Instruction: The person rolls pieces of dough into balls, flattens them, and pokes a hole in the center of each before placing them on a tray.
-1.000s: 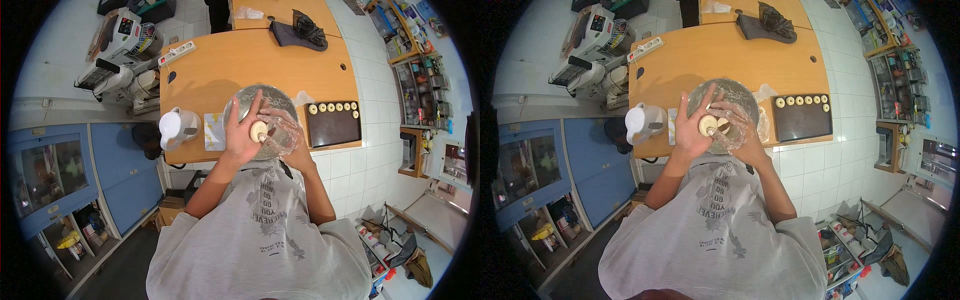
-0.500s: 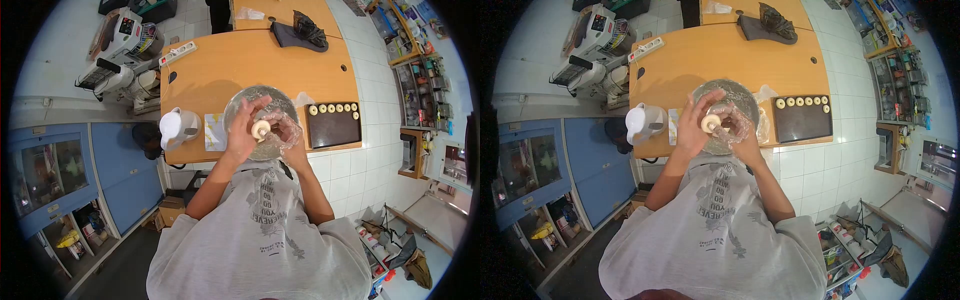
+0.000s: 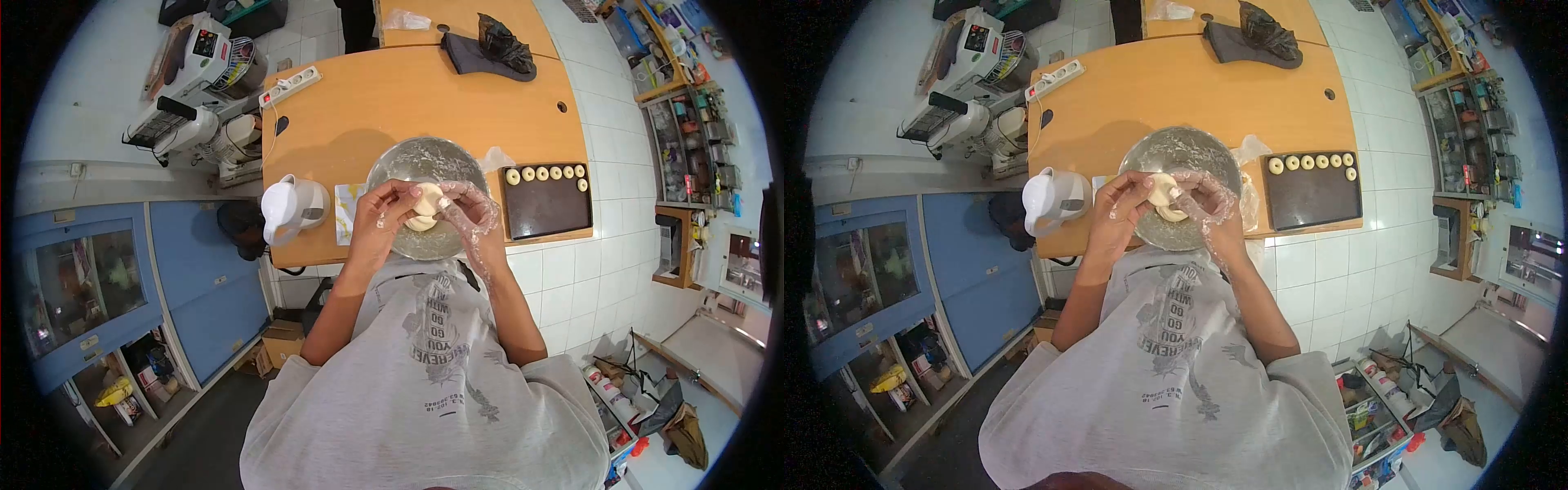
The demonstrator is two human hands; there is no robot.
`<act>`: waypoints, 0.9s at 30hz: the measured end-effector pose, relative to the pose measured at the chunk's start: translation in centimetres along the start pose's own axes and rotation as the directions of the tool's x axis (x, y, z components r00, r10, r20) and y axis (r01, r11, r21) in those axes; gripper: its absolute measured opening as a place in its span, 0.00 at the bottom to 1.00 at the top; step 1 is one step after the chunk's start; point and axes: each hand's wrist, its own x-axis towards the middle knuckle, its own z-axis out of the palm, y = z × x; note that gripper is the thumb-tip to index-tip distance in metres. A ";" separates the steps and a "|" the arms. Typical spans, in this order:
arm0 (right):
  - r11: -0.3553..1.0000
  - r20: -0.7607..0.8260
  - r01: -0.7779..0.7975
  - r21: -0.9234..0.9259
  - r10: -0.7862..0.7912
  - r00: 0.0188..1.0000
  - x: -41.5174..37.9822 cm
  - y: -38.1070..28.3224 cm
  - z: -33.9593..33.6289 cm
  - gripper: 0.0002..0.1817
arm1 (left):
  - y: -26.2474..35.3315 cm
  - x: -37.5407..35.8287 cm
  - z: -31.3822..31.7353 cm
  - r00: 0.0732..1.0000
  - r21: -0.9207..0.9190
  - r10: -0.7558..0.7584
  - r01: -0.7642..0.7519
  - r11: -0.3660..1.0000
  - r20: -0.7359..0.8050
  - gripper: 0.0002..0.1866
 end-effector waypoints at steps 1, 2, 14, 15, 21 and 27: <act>0.998 0.054 0.038 -0.050 -0.036 0.998 0.0 0.0 0.0 0.14 | -0.1 0.0 0.0 1.000 0.001 -0.001 0.001 1.000 0.002 0.09; 0.998 0.053 0.040 -0.049 -0.037 0.998 -0.1 -0.1 0.1 0.14 | -0.2 0.1 -0.1 0.999 0.067 0.046 -0.046 0.997 0.011 0.10; 0.608 0.259 0.617 -0.500 -0.575 0.776 -0.4 -0.8 0.5 0.22 | 0.9 -1.1 1.0 0.993 0.018 0.117 -0.117 0.993 0.035 0.25; 0.763 0.200 0.534 -0.365 -0.496 0.845 -0.5 -0.7 0.6 0.24 | 0.9 -1.1 1.0 0.975 0.184 0.218 -0.221 0.958 0.038 0.27; 0.957 0.158 0.262 -0.123 -0.242 0.957 -0.6 -0.2 0.1 0.26 | 2.1 -1.7 1.9 0.972 0.224 0.222 -0.233 0.946 0.076 0.30; 0.974 0.070 0.165 -0.153 -0.156 0.985 -0.3 -0.5 0.0 0.16 | 1.6 -1.7 1.4 0.979 0.330 0.186 -0.203 0.922 0.083 0.22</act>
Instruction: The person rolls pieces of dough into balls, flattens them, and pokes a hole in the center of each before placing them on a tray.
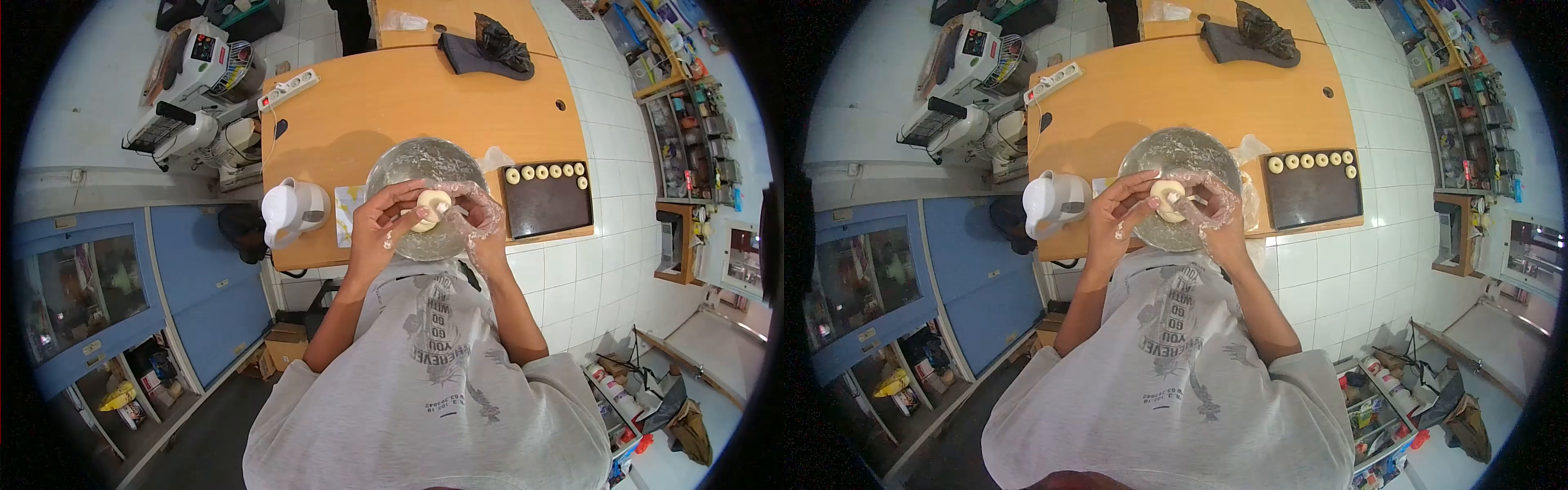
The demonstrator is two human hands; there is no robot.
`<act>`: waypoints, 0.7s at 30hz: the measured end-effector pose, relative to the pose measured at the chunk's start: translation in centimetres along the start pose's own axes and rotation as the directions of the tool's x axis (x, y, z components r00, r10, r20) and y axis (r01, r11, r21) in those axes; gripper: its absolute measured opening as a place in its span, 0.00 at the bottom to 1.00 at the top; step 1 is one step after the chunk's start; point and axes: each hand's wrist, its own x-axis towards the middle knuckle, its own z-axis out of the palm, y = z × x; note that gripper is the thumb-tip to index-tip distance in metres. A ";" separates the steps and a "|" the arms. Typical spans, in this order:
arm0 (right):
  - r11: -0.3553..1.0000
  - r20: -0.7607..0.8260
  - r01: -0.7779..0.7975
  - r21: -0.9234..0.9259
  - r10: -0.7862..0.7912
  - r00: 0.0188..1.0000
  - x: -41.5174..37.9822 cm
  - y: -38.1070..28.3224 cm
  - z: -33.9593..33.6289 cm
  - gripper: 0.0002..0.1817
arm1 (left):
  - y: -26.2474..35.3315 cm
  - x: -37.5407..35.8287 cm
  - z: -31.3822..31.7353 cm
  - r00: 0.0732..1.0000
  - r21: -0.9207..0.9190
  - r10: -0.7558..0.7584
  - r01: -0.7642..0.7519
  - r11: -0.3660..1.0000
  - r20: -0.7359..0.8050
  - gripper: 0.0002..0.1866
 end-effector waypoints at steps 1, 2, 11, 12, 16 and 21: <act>1.000 -0.038 -0.025 -0.015 0.025 0.999 0.0 0.0 0.0 0.11 | 0.0 0.0 0.0 1.000 0.000 0.000 0.000 1.000 0.002 0.22; 1.000 -0.039 -0.025 -0.015 0.025 0.999 0.0 0.0 0.1 0.11 | -0.1 0.0 0.1 0.998 -0.072 -0.059 0.057 0.996 -0.025 0.20; 0.996 -0.165 -0.085 -0.002 0.083 0.983 -0.3 0.8 0.5 0.10 | -1.3 0.4 0.3 0.988 -0.104 -0.134 0.126 0.987 -0.076 0.13; 0.997 -0.127 -0.062 -0.043 0.056 0.990 -0.3 0.9 0.3 0.10 | -1.7 0.4 0.2 0.995 0.005 -0.079 0.080 0.997 -0.053 0.13; 0.994 -0.096 -0.100 -0.037 0.096 0.991 -0.3 0.5 0.4 0.11 | -2.4 0.6 -0.1 0.991 -0.139 -0.120 0.111 0.984 -0.059 0.11; 0.993 -0.136 -0.106 0.060 0.113 0.984 -0.2 0.7 0.7 0.12 | -2.1 0.7 0.0 0.976 -0.345 -0.212 0.182 0.921 -0.052 0.12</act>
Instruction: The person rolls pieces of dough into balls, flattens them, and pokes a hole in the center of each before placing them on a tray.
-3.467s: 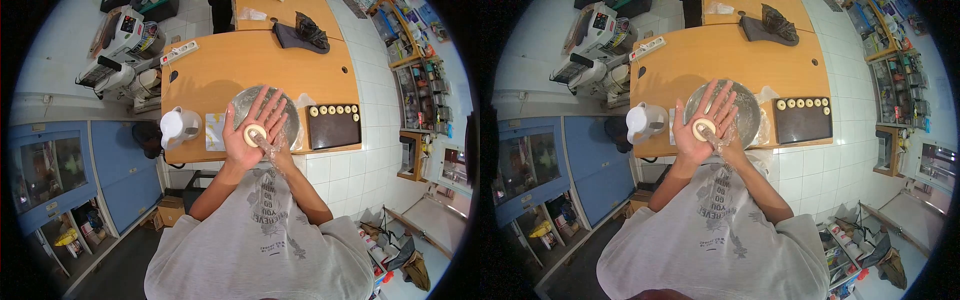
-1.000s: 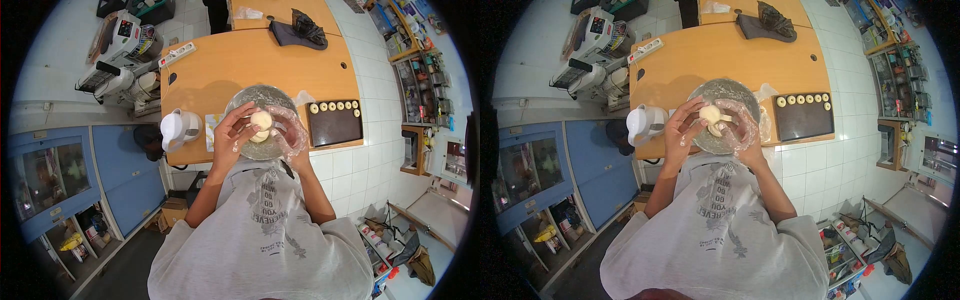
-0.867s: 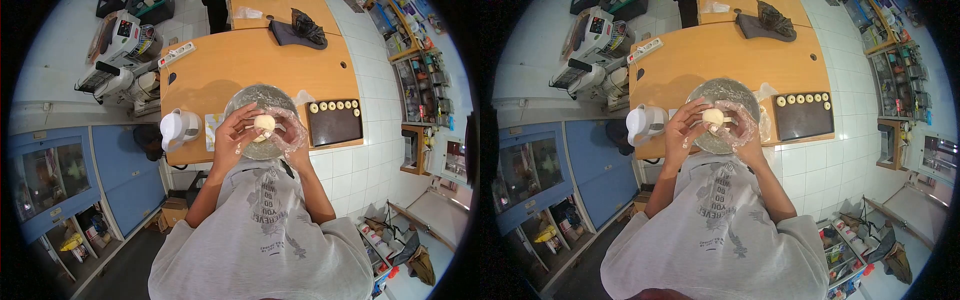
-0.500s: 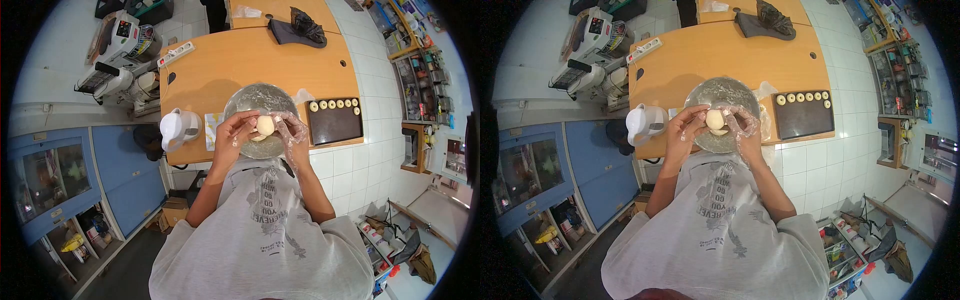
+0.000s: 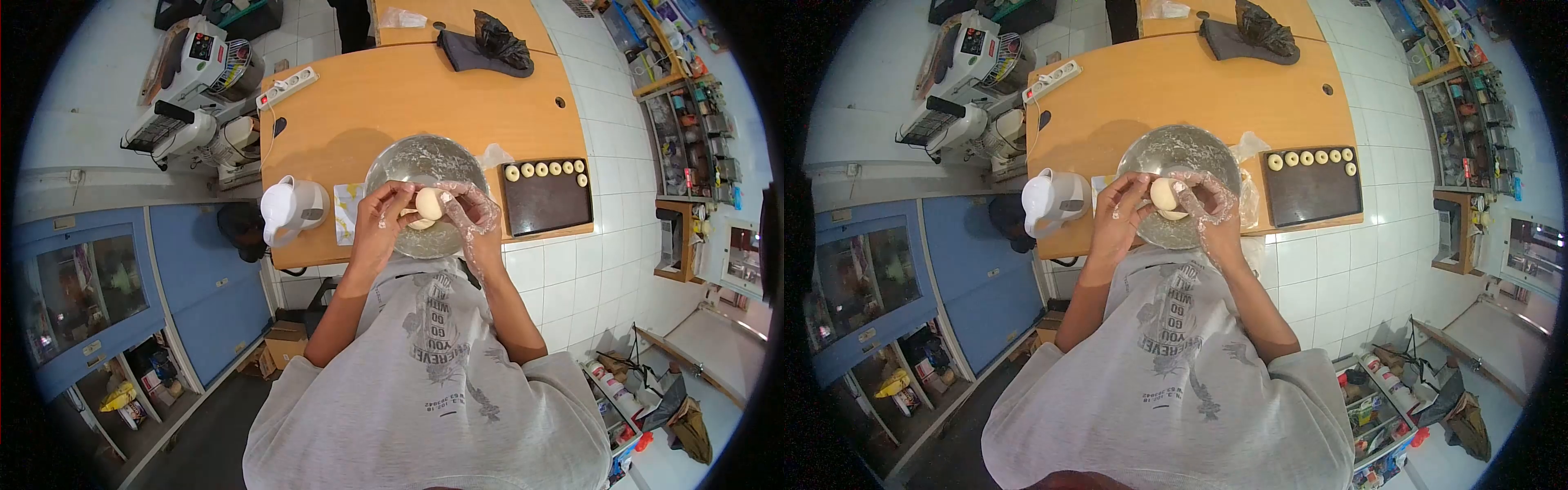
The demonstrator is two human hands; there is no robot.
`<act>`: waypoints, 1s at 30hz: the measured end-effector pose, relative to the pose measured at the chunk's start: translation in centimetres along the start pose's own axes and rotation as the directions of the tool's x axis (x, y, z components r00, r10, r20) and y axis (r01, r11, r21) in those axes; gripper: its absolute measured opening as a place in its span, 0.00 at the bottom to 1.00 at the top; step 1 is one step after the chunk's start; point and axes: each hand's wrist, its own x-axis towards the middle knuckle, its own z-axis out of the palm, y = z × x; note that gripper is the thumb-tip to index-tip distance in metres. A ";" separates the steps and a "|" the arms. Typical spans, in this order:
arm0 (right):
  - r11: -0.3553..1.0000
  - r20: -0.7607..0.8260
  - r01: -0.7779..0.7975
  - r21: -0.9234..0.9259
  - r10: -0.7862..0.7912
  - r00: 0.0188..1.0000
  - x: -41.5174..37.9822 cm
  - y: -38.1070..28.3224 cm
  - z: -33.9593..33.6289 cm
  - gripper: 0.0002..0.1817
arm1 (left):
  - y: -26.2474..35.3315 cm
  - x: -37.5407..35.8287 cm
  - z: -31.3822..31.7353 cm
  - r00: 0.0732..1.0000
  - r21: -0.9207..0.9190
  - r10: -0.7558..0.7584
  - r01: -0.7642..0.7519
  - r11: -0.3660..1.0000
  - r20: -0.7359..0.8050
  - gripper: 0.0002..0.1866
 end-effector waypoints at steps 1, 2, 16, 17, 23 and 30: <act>0.999 -0.008 0.006 0.035 -0.006 1.000 0.0 -0.1 0.1 0.12 | 0.2 -0.1 0.1 1.000 0.000 0.000 0.000 1.000 0.000 0.12; 0.999 -0.008 0.007 0.035 -0.007 1.000 -0.1 -0.1 0.1 0.12 | 0.7 -0.2 0.3 0.999 0.016 -0.043 0.043 0.999 0.005 0.14; 0.896 0.158 0.348 -0.277 -0.315 0.936 0.4 -0.9 -0.4 0.23 | 1.0 -0.8 0.7 0.997 0.088 0.069 -0.072 0.994 0.043 0.19; 0.977 0.103 0.128 -0.172 -0.112 0.988 0.4 -0.9 -0.4 0.23 | 1.0 -0.9 0.9 0.989 0.199 0.141 -0.148 0.969 0.045 0.20; 0.992 0.164 0.070 -0.108 -0.051 0.985 0.9 -0.2 -1.0 0.23 | 1.1 -1.5 1.4 0.966 0.447 0.250 -0.254 0.857 0.070 0.17; 0.976 0.180 0.075 -0.202 -0.038 0.983 1.3 0.1 -1.3 0.23 | 0.3 -1.3 0.9 0.961 0.415 0.261 -0.277 0.867 0.095 0.17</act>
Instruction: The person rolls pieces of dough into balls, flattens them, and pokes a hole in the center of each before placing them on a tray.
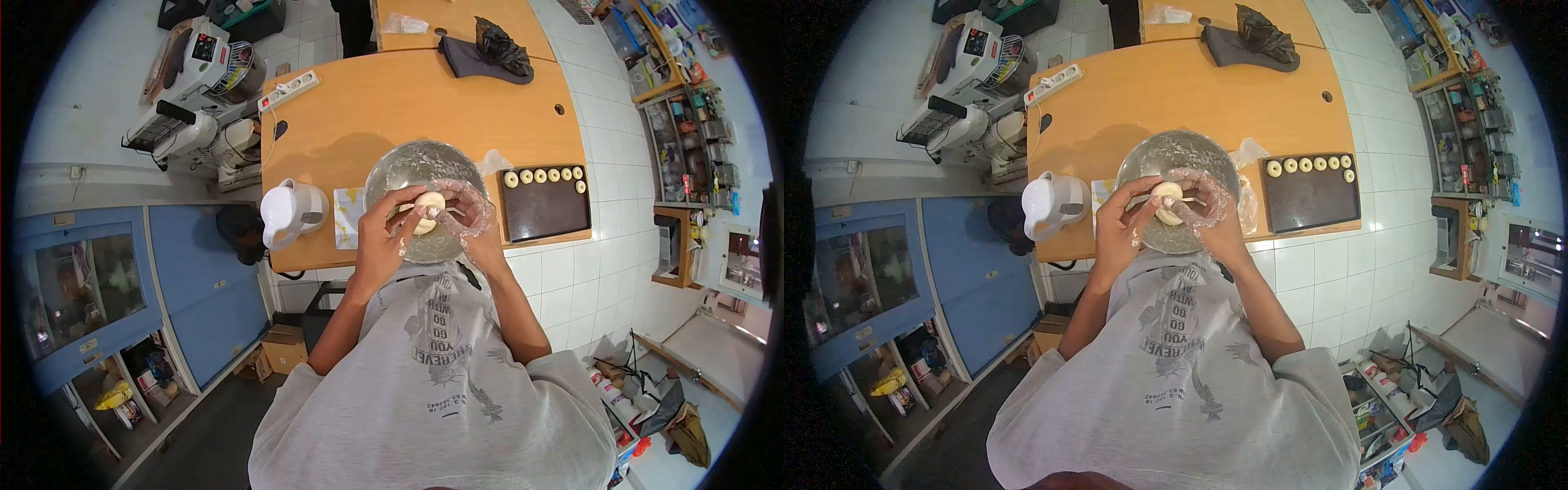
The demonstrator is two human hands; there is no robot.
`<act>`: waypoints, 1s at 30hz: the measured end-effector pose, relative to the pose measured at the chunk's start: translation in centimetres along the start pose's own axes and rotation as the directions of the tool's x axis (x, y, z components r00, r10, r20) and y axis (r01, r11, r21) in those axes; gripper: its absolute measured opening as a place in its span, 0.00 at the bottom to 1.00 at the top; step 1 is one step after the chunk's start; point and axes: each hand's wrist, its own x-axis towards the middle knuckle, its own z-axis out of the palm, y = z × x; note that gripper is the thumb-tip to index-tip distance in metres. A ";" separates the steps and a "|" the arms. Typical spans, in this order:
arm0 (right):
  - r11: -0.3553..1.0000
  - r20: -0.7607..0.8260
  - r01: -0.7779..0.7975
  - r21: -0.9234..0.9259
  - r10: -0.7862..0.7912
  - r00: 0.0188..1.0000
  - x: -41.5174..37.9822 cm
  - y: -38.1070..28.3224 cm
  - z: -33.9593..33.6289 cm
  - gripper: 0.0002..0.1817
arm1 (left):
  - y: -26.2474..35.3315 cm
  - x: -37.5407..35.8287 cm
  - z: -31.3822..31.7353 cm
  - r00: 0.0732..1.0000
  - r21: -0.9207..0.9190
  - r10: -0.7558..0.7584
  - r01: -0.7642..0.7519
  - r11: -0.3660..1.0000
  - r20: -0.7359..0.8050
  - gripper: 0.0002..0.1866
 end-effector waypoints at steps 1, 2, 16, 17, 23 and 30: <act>1.000 0.012 -0.010 0.015 0.010 1.000 0.0 0.1 -0.2 0.24 | -0.1 -0.1 0.0 1.000 -0.002 0.001 -0.001 1.000 -0.004 0.17; 0.999 0.024 -0.020 0.030 0.019 1.000 0.1 0.1 -0.3 0.24 | -0.1 -0.1 0.1 1.000 0.002 0.005 -0.005 1.000 -0.004 0.17; 1.000 -0.019 -0.002 0.025 0.002 1.000 -0.4 0.2 -0.3 0.28 | -0.5 -0.3 0.9 0.998 -0.058 -0.056 0.056 0.997 0.005 0.18; 0.998 -0.030 0.012 0.057 -0.010 1.000 -0.5 0.2 -0.3 0.28 | -0.5 -0.4 1.1 0.997 -0.078 -0.079 0.079 0.994 0.005 0.18; 1.000 -0.031 0.020 0.016 -0.020 0.999 -0.9 0.4 -1.0 0.28 | -1.6 -0.5 2.0 0.991 -0.081 -0.131 0.130 0.988 -0.018 0.18; 0.998 0.060 -0.021 0.056 0.018 0.998 -1.1 1.2 -2.2 0.27 | -1.3 -0.6 2.3 0.994 -0.079 -0.108 0.107 0.991 -0.007 0.16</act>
